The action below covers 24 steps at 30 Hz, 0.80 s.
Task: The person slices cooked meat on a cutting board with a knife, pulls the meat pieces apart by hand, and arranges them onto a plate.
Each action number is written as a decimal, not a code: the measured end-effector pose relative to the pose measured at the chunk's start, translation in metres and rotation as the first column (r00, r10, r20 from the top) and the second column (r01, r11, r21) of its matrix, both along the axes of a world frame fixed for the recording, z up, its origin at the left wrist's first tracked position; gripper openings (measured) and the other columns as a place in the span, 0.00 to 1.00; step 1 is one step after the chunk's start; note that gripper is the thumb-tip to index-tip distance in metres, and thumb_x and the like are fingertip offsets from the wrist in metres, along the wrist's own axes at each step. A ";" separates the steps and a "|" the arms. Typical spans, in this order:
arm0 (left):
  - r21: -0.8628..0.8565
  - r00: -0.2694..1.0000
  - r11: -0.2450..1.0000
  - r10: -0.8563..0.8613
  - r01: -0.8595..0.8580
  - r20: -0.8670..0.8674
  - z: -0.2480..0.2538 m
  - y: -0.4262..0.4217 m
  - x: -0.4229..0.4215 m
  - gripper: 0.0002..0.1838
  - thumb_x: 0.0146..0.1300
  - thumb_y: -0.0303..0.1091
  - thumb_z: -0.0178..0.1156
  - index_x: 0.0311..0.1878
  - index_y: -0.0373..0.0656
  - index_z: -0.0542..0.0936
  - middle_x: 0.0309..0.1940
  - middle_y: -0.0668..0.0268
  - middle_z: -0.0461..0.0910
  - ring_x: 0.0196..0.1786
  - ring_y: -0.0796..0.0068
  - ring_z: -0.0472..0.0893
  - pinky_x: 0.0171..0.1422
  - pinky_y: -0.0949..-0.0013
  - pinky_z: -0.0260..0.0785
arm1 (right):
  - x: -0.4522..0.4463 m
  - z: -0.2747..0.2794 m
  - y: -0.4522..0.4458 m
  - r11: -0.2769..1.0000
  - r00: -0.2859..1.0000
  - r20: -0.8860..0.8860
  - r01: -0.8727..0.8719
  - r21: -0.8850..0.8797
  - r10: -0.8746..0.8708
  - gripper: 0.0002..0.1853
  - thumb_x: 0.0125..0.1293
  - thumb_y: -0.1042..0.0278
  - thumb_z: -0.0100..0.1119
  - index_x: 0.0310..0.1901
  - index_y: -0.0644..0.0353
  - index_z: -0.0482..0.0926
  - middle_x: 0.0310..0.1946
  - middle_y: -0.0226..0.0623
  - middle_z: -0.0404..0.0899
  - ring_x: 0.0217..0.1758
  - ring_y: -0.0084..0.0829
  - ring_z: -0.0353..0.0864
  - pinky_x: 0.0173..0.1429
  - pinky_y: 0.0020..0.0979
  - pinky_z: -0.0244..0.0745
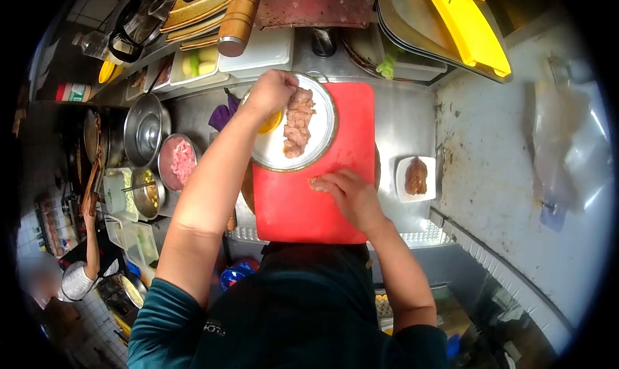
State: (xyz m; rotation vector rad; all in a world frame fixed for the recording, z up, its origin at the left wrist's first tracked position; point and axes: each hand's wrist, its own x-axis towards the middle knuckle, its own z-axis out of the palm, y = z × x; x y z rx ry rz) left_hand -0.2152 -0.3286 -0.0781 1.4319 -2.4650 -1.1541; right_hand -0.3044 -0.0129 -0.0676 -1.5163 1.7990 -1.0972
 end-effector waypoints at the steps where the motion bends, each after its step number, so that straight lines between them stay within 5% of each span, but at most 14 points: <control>1: -0.007 1.000 1.000 0.001 -0.001 -0.003 -0.002 0.000 0.000 0.08 0.68 0.28 0.68 0.46 0.36 0.90 0.35 0.53 0.91 0.41 0.63 0.90 0.52 0.60 0.81 | 0.000 0.003 -0.004 1.000 0.998 0.060 0.029 -0.002 -0.029 0.08 0.75 0.75 0.68 0.53 0.62 0.88 0.48 0.42 0.90 0.49 0.42 0.92 0.54 0.36 0.88; 5: -0.046 1.000 0.999 0.007 -0.006 0.027 -0.002 -0.002 -0.001 0.09 0.66 0.28 0.68 0.46 0.37 0.91 0.37 0.51 0.92 0.43 0.59 0.91 0.54 0.59 0.81 | 0.001 0.015 -0.026 0.985 0.927 0.332 0.161 0.068 -0.174 0.11 0.79 0.71 0.68 0.57 0.65 0.86 0.46 0.42 0.90 0.50 0.32 0.91 0.55 0.33 0.86; 8: -0.053 0.999 0.998 0.025 -0.022 0.042 -0.003 -0.002 -0.002 0.09 0.64 0.28 0.69 0.46 0.39 0.92 0.40 0.49 0.92 0.46 0.53 0.92 0.56 0.56 0.82 | 0.002 0.020 -0.049 0.910 0.752 0.526 0.246 0.334 -0.397 0.15 0.78 0.66 0.71 0.59 0.66 0.84 0.45 0.39 0.90 0.50 0.27 0.89 0.54 0.32 0.85; 11: -0.153 0.998 0.988 -0.021 0.031 0.064 -0.005 -0.001 -0.002 0.11 0.62 0.29 0.69 0.46 0.39 0.91 0.41 0.47 0.92 0.48 0.48 0.91 0.58 0.53 0.82 | -0.005 0.018 -0.071 0.881 0.817 0.383 0.290 0.373 -0.431 0.20 0.76 0.62 0.74 0.59 0.67 0.82 0.44 0.38 0.90 0.48 0.25 0.88 0.53 0.30 0.83; 17: -0.187 0.999 0.982 -0.026 0.032 0.037 -0.005 0.004 0.001 0.11 0.62 0.29 0.69 0.47 0.38 0.90 0.43 0.44 0.90 0.50 0.43 0.90 0.59 0.50 0.81 | -0.017 -0.011 -0.125 0.922 0.751 0.536 0.303 0.240 -0.386 0.13 0.78 0.67 0.68 0.57 0.66 0.84 0.42 0.35 0.90 0.44 0.24 0.87 0.51 0.27 0.79; 24: -0.267 0.991 0.961 0.038 -0.072 -0.131 0.005 0.014 0.021 0.11 0.65 0.27 0.66 0.49 0.35 0.89 0.43 0.43 0.90 0.50 0.43 0.90 0.56 0.51 0.81 | -0.018 -0.024 -0.177 0.884 0.628 0.624 0.291 0.365 -0.465 0.12 0.76 0.70 0.68 0.57 0.62 0.85 0.41 0.30 0.89 0.39 0.19 0.86 0.37 0.24 0.69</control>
